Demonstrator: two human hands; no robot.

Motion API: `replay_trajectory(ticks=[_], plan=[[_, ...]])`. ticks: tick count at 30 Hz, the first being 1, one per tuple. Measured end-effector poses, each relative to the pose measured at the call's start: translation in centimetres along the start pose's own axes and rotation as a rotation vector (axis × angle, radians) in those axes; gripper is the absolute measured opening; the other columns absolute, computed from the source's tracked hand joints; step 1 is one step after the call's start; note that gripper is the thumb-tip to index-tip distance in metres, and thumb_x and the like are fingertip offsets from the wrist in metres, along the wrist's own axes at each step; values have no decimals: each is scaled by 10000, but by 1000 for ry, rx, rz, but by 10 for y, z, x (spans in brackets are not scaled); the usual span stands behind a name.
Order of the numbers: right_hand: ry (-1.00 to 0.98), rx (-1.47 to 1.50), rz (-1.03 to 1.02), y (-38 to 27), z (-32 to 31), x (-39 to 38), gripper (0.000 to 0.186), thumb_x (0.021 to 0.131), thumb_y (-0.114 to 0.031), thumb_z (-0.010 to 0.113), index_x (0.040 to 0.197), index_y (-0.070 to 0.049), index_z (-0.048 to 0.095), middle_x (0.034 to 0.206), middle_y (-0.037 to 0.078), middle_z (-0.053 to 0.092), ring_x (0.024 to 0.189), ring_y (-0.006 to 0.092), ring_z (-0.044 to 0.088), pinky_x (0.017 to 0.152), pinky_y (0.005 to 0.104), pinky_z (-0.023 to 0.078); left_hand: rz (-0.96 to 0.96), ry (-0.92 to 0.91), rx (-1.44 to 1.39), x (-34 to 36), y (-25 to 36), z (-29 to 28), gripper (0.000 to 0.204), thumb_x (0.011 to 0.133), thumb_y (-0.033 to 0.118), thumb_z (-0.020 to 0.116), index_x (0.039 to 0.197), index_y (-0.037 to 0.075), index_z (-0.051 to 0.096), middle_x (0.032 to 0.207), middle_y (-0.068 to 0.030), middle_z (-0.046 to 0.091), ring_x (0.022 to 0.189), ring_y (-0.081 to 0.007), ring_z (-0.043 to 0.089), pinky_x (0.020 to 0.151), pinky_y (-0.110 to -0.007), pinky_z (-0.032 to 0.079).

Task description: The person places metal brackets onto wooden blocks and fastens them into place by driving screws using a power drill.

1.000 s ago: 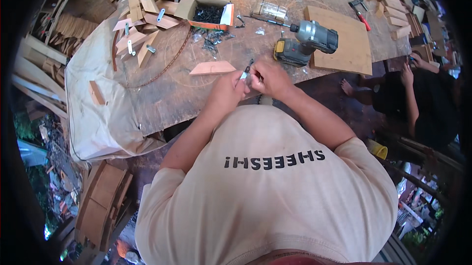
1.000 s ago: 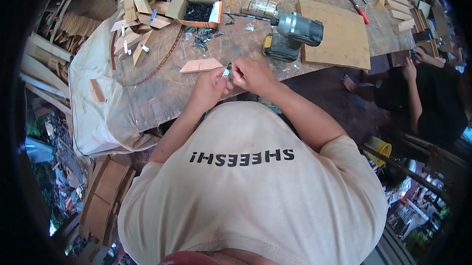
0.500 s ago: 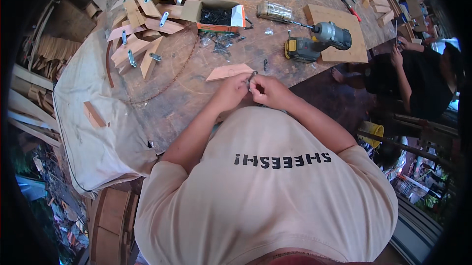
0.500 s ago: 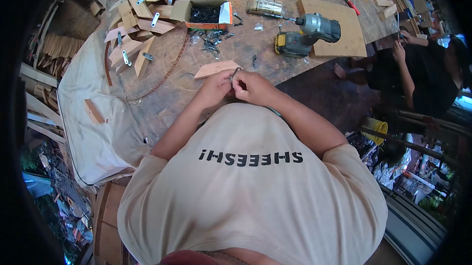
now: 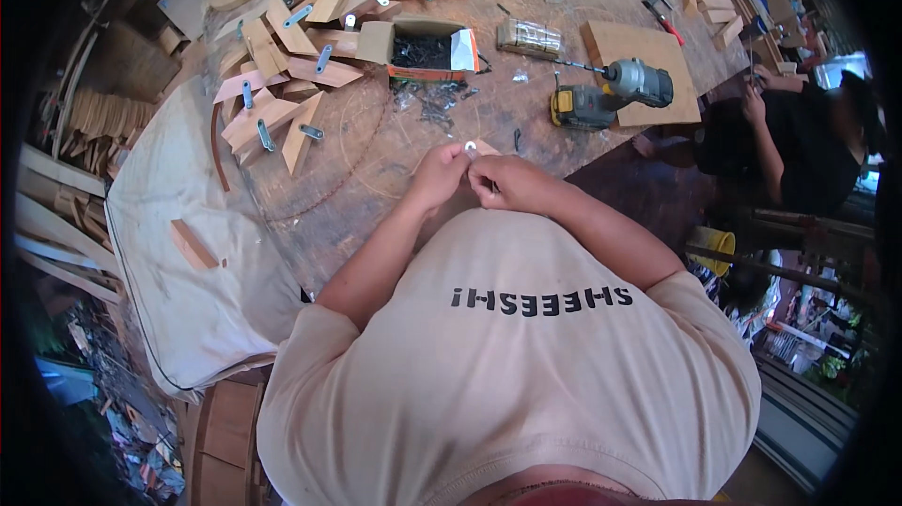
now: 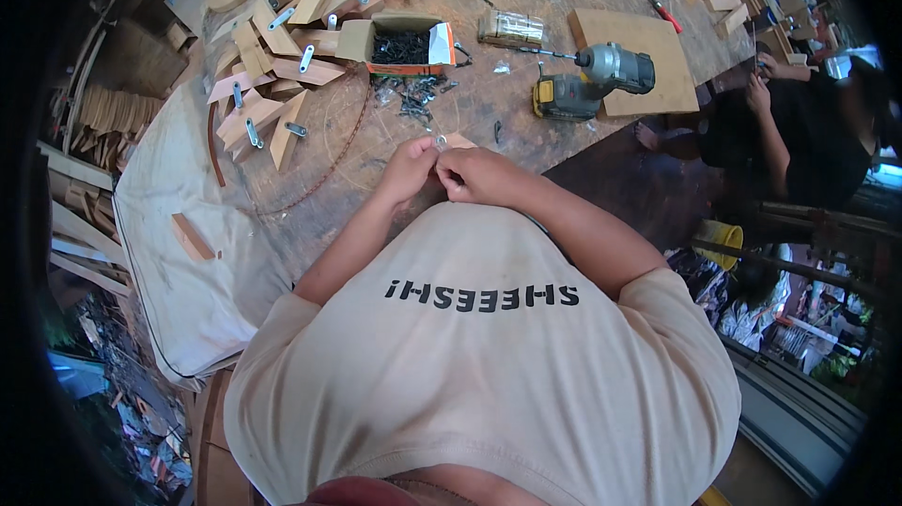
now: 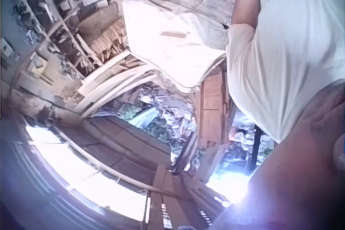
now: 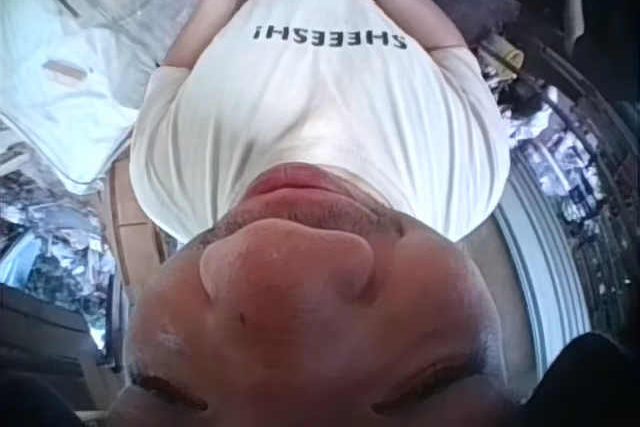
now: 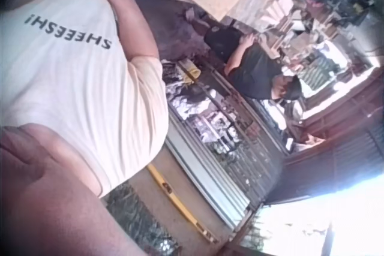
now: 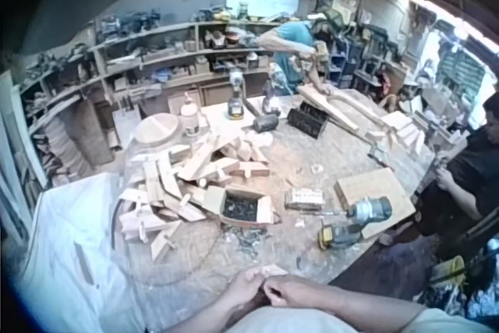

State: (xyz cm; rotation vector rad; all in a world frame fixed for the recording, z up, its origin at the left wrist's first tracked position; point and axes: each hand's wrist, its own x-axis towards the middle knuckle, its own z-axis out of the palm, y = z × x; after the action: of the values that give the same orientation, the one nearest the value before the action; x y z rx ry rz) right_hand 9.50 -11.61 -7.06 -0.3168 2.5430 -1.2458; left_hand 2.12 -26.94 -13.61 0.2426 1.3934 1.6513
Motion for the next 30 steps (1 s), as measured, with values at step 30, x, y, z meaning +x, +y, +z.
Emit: replay_trajectory(ticks=[30], plan=[[424,-97,393,99,-32,86,166,829,-150,659,952,-41,677,764,70,669,695,143,616,659,297,498,-55,33,95,-39,-19,-53,242,908,91,539,1131,13,594,823,-17,614,686,-78,575,635,-219,493]])
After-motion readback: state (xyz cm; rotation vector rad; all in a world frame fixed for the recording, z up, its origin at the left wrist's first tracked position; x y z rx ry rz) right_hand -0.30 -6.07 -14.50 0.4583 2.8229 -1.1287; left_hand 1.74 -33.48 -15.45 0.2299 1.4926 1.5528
